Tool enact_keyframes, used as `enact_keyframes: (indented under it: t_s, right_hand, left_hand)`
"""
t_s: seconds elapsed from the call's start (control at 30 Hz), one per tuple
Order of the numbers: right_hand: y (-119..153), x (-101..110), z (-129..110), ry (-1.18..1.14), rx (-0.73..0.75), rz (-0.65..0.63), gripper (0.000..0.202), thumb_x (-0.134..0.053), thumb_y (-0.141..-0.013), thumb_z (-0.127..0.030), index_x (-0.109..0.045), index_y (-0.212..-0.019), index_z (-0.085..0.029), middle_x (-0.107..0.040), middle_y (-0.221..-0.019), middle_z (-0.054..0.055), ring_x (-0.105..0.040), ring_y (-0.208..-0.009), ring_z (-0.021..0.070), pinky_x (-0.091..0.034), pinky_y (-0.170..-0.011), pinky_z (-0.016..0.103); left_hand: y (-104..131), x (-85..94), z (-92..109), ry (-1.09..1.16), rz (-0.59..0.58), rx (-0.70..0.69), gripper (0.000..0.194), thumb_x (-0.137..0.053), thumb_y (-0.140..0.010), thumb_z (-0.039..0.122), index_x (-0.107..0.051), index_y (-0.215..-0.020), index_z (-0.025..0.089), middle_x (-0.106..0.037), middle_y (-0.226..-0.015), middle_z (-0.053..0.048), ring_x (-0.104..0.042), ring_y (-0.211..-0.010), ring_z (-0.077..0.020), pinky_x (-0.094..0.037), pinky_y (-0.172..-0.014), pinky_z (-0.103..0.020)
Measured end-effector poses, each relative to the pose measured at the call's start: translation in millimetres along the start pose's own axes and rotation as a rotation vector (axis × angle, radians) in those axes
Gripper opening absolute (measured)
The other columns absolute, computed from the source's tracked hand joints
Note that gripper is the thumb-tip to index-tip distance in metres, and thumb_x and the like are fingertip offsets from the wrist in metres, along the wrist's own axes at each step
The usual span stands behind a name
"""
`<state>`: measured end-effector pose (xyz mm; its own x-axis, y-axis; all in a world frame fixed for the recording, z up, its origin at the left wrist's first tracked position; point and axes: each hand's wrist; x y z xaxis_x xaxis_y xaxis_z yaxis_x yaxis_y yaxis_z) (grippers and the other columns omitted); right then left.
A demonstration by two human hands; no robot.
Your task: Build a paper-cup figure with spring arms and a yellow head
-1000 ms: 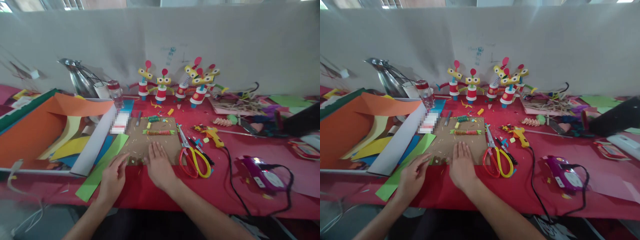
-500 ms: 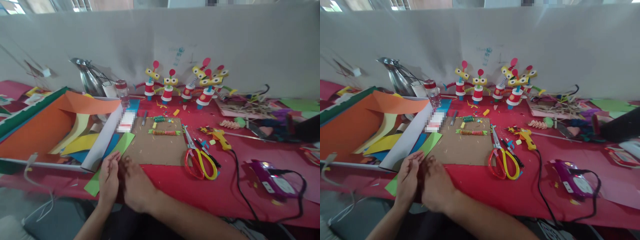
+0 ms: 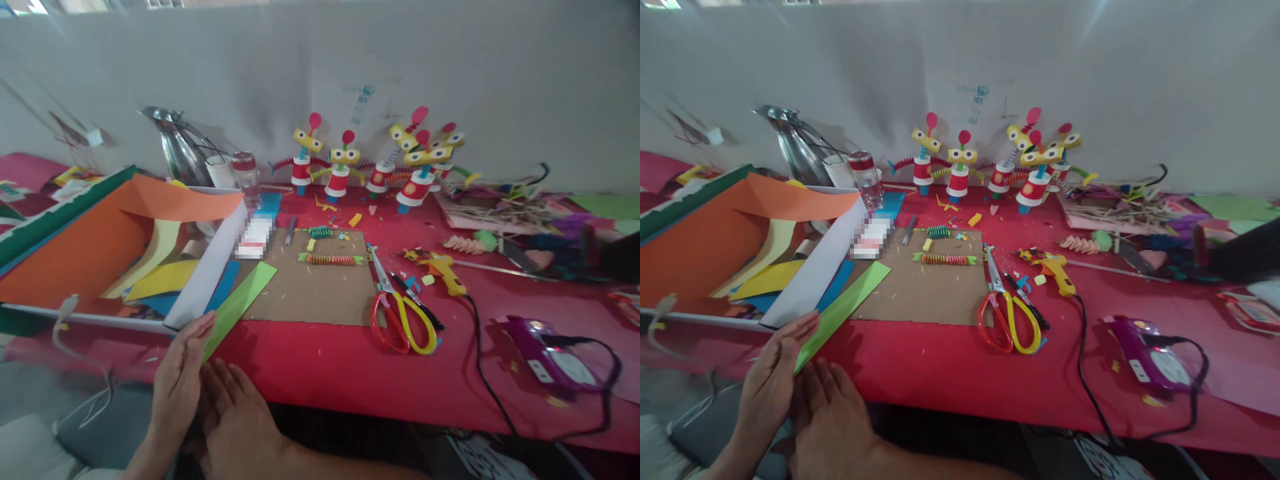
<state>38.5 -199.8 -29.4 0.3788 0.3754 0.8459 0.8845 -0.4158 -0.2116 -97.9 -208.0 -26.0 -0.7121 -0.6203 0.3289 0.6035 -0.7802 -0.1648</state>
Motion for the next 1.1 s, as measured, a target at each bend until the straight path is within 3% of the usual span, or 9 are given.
enact_keyframes:
  t_s: [0.1,0.17,0.23,0.3,0.43,0.53,0.7,0.93,1.1]
  right_hand:
    - [5.3,-5.3,1.4,0.0,0.166,0.05,0.053,-0.05,-0.092,-0.033,-0.045,-0.136,-0.005,-0.05,-0.143,0.015,-0.039,-0.136,0.0243,-0.03,-0.115,0.035]
    - [7.9,1.2,10.4,-0.029,0.233,0.024,0.035,-0.048,-0.092,-0.033,-0.059,-0.117,-0.011,-0.066,-0.118,0.01,-0.058,-0.112,0.0215,-0.045,-0.1,0.034]
    - [9.3,13.7,21.7,-0.049,0.242,-0.006,0.025,-0.045,-0.094,-0.032,-0.065,-0.096,-0.017,-0.07,-0.088,0.004,-0.064,-0.079,0.0173,-0.051,-0.077,0.031]
    - [8.3,28.1,33.7,-0.031,0.164,0.017,0.023,-0.044,-0.094,-0.029,-0.065,-0.095,-0.019,-0.068,-0.077,0.002,-0.061,-0.068,0.0166,-0.05,-0.069,0.031]
    - [-2.4,44.3,53.1,0.067,-0.188,0.119,0.032,-0.045,-0.094,-0.02,-0.059,-0.122,-0.017,-0.064,-0.119,0.013,-0.057,-0.111,0.0255,-0.045,-0.098,0.041]
    - [-14.6,37.7,51.9,0.095,-0.333,0.115,0.049,-0.043,-0.097,-0.036,-0.044,-0.141,-0.014,-0.042,-0.147,0.02,-0.034,-0.138,0.0344,-0.031,-0.111,0.053]
    - [-26.6,22.8,30.9,0.08,-0.156,0.032,0.055,-0.04,-0.097,-0.042,-0.04,-0.144,-0.014,-0.036,-0.153,0.016,-0.02,-0.144,0.036,-0.02,-0.117,0.057]
    - [-11.0,38.8,54.0,0.05,0.357,-0.098,0.024,-0.054,-0.09,-0.023,-0.063,-0.111,-0.018,-0.067,-0.123,0.001,-0.05,-0.125,0.0174,-0.034,-0.112,0.031]
    - [-15.5,29.3,47.4,0.05,0.425,-0.131,0.012,-0.059,-0.09,-0.023,-0.068,-0.09,-0.03,-0.073,-0.101,-0.004,-0.058,-0.113,0.013,-0.048,-0.097,0.027]
  left_hand:
    - [4.9,9.2,-4.9,-0.111,-0.041,-0.039,0.041,-0.043,-0.094,0.045,-0.058,-0.122,0.02,-0.059,-0.132,-0.01,-0.056,-0.122,-0.0239,-0.04,-0.109,-0.043]
    - [5.5,11.9,-9.4,-0.219,-0.088,-0.076,0.039,-0.043,-0.094,0.043,-0.059,-0.121,0.021,-0.061,-0.131,-0.009,-0.056,-0.122,-0.0247,-0.041,-0.108,-0.043]
    - [4.5,13.8,-10.6,-0.324,-0.136,-0.163,0.037,-0.043,-0.093,0.041,-0.061,-0.119,0.022,-0.064,-0.127,-0.008,-0.057,-0.121,-0.0249,-0.043,-0.106,-0.042]
    - [3.8,18.8,-6.5,-0.404,-0.092,-0.267,0.035,-0.044,-0.092,0.04,-0.063,-0.117,0.023,-0.066,-0.121,-0.008,-0.059,-0.117,-0.0249,-0.044,-0.103,-0.041]
    - [7.7,45.4,2.4,-0.64,0.341,-0.133,0.033,-0.047,-0.089,0.044,-0.066,-0.106,0.022,-0.068,-0.102,-0.008,-0.065,-0.088,-0.0247,-0.051,-0.081,-0.039]
    - [14.4,63.4,-5.7,-0.805,0.224,0.074,0.043,-0.051,-0.083,0.055,-0.067,-0.103,0.021,-0.064,-0.086,-0.006,-0.059,-0.059,-0.0203,-0.049,-0.063,-0.038]
    - [20.2,51.4,-22.2,-0.838,0.14,-0.108,0.05,-0.049,-0.082,0.06,-0.064,-0.105,0.019,-0.063,-0.098,-0.012,-0.06,-0.085,-0.0284,-0.048,-0.081,-0.043]
    - [8.1,22.2,-27.1,-0.798,0.112,-0.205,0.027,-0.048,-0.085,0.045,-0.057,-0.096,0.021,-0.067,-0.091,-0.01,-0.061,-0.086,-0.0286,-0.047,-0.08,-0.042]
    - [-3.8,11.8,-23.1,-0.807,0.165,-0.159,0.031,-0.046,-0.088,0.043,-0.06,-0.106,0.022,-0.071,-0.102,-0.01,-0.068,-0.086,-0.0274,-0.049,-0.07,-0.036]
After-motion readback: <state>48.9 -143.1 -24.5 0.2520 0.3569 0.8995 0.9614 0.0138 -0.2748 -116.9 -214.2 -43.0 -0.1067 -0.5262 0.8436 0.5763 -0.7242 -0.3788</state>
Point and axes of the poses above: each hand's wrist, its own y-axis away from the middle knuckle, its own x-axis out of the back of the hand, z = x × y
